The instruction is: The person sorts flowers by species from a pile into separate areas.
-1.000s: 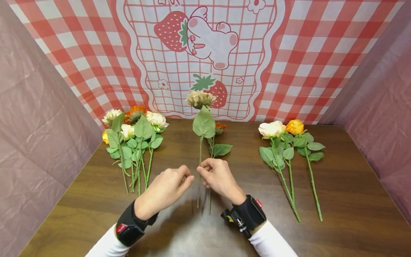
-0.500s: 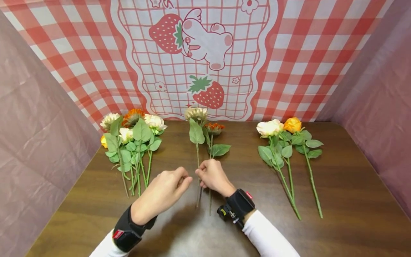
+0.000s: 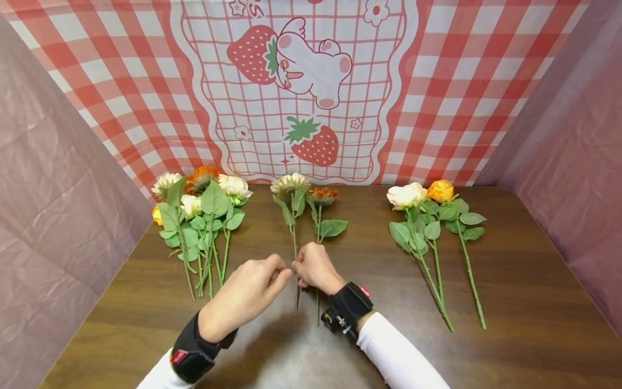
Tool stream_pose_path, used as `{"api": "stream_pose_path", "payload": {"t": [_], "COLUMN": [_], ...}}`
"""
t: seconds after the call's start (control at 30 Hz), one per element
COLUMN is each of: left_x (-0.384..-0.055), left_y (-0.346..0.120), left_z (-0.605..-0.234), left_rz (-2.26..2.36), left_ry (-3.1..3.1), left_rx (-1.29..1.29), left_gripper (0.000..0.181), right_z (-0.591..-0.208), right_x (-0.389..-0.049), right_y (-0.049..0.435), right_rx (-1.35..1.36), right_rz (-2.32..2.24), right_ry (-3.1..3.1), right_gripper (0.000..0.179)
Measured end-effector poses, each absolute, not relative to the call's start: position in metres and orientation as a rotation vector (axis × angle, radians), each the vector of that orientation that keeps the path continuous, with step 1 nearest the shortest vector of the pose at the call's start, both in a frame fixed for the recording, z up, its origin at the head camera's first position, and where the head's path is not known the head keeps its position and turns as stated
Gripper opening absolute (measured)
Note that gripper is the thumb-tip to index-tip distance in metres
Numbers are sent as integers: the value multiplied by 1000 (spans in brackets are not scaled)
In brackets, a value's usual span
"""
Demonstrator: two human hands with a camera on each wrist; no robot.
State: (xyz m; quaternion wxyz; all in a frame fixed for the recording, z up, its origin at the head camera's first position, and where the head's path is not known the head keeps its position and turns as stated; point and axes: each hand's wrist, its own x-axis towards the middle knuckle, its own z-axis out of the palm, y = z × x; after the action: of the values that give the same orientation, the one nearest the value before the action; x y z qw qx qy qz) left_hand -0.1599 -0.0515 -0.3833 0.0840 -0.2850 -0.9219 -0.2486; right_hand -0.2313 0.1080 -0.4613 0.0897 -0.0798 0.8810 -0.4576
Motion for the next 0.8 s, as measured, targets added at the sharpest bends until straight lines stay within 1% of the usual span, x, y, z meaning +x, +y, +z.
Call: {"api": "stream_pose_path", "payload": {"t": [0.37,0.63,0.8], "left_x": [-158,-157,-156], "left_y": [-53,-52,-53], "left_z": [-381,-379,-379], "left_rz": [-735,-751,-751], "left_ry": [-2721,-2744,-2747], "left_rx": [-861,-861,-858], "left_gripper": [21,16,14], "right_z": [-465,-466,-465], "right_x": [-232,-230,-228], "right_y": [103,104,105], "right_rx": [-91,-74,-90], "right_rz": [-1270,-1246,-1227], "right_ry": [2593,2561,2551], "right_gripper": [22,33,36]}}
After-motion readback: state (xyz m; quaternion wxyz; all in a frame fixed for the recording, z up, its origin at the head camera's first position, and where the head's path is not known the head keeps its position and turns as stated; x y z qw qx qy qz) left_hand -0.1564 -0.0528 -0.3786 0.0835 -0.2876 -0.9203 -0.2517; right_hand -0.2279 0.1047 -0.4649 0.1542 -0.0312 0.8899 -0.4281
